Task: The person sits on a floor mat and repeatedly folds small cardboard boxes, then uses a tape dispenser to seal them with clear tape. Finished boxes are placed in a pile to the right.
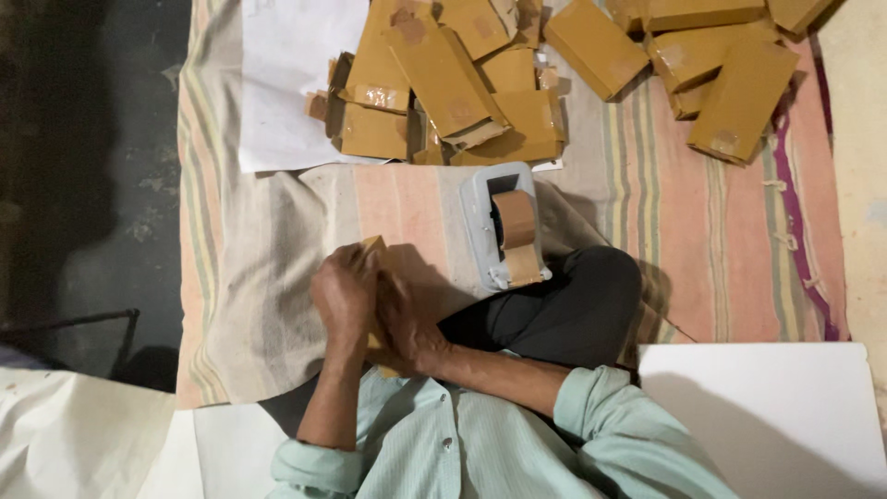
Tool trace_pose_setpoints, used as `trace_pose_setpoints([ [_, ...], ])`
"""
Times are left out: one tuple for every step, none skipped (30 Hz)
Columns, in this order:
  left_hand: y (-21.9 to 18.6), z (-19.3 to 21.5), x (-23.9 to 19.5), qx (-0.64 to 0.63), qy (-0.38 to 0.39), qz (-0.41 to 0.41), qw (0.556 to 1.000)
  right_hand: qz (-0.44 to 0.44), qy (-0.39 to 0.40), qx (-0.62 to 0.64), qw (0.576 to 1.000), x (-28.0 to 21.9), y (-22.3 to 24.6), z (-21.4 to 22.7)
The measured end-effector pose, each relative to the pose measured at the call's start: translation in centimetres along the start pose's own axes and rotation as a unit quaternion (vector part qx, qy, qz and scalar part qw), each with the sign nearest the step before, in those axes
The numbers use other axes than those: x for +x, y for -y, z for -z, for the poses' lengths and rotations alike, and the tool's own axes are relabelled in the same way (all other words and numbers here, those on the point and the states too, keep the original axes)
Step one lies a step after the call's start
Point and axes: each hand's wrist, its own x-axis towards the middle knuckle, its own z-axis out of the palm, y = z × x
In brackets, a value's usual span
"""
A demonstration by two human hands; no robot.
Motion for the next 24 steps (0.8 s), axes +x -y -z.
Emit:
trace_pose_setpoints([
  [0.3, -0.1, -0.1, -0.008, 0.001, 0.012, 1.000, 0.010, 0.024, -0.004, 1.000, -0.3, 0.2, 0.6],
  [0.5, -0.3, -0.3, 0.012, 0.001, -0.001, 1.000, 0.021, 0.048, -0.008, 0.999, -0.5, 0.4, 1.2],
  [0.7, -0.4, -0.9, 0.032, 0.000, -0.010, 0.999, 0.010, 0.050, 0.013, 0.999, -1.0, 0.6, 2.0],
  [0.7, -0.6, -1.4, 0.052, -0.001, -0.019, 0.998, -0.001, 0.051, 0.035, 0.998, -1.3, 0.7, 3.0],
  [0.7, -0.7, -1.9, 0.045, -0.008, -0.044, 0.998, -0.009, 0.054, 0.058, 0.997, -1.6, 0.9, 3.9],
  [0.5, -1.0, -2.4, 0.039, -0.016, -0.069, 0.997, -0.053, 0.028, 0.080, 0.995, -2.2, 1.0, 5.2],
  [0.4, -1.1, -2.8, 0.036, -0.027, -0.091, 0.995, -0.095, 0.005, 0.106, 0.990, -3.0, 1.2, 6.5],
  [0.2, -1.3, -3.3, 0.032, -0.030, -0.098, 0.994, -0.106, -0.043, 0.093, 0.989, -3.8, 1.3, 8.1],
  [-0.2, -1.7, -3.9, 0.029, -0.035, -0.105, 0.993, -0.116, -0.090, 0.080, 0.986, -4.6, 1.1, 9.8],
  [-0.5, -1.9, -4.4, 0.027, -0.040, -0.112, 0.993, -0.105, -0.156, -0.010, 0.982, -4.9, 0.8, 11.1],
  [-0.7, -2.2, -4.7, 0.026, -0.033, -0.112, 0.993, -0.093, -0.224, -0.103, 0.965, -5.1, 0.4, 12.4],
  [-1.0, -2.3, -5.1, 0.025, -0.027, -0.113, 0.993, -0.125, -0.270, -0.120, 0.947, -5.2, -0.2, 13.7],
  [-1.0, -2.4, -5.5, 0.023, -0.019, -0.113, 0.993, -0.157, -0.313, -0.137, 0.926, -5.4, -0.6, 14.7],
  [-1.0, -2.3, -5.8, 0.018, -0.023, -0.107, 0.994, -0.186, -0.313, -0.124, 0.923, -5.7, -0.9, 15.4],
  [-1.0, -2.2, -5.6, 0.011, -0.030, -0.102, 0.994, -0.213, -0.314, -0.112, 0.918, -5.7, -1.4, 16.2],
  [-0.9, -2.1, -5.4, 0.005, -0.036, -0.098, 0.995, -0.241, -0.316, -0.099, 0.913, -5.6, -2.1, 16.8],
  [-0.7, -1.9, -5.3, -0.001, -0.041, -0.087, 0.995, -0.266, -0.287, -0.077, 0.917, -5.7, -2.8, 17.1],
  [-0.5, -1.6, -5.1, -0.007, -0.045, -0.075, 0.996, -0.290, -0.258, -0.056, 0.920, -5.6, -3.6, 17.3],
  [-0.4, -1.4, -4.9, -0.014, -0.048, -0.065, 0.997, -0.316, -0.229, -0.035, 0.920, -5.6, -4.4, 17.4],
  [-0.4, -1.1, -4.8, -0.026, -0.023, -0.079, 0.996, -0.346, -0.233, -0.003, 0.909, -5.7, -5.2, 17.4],
  [-0.5, -0.8, -4.7, -0.039, 0.000, -0.093, 0.995, -0.375, -0.235, 0.028, 0.897, -5.7, -5.9, 17.4],
  [-0.8, -0.5, -4.7, -0.052, 0.024, -0.106, 0.993, -0.402, -0.236, 0.059, 0.883, -5.5, -6.6, 17.3],
  [-1.3, -0.4, -4.8, -0.060, 0.076, -0.165, 0.982, -0.415, -0.223, 0.080, 0.878, -5.4, -7.2, 17.3],
  [-1.9, -0.2, -5.0, -0.068, 0.127, -0.224, 0.964, -0.427, -0.210, 0.101, 0.874, -5.2, -7.6, 17.3],
])
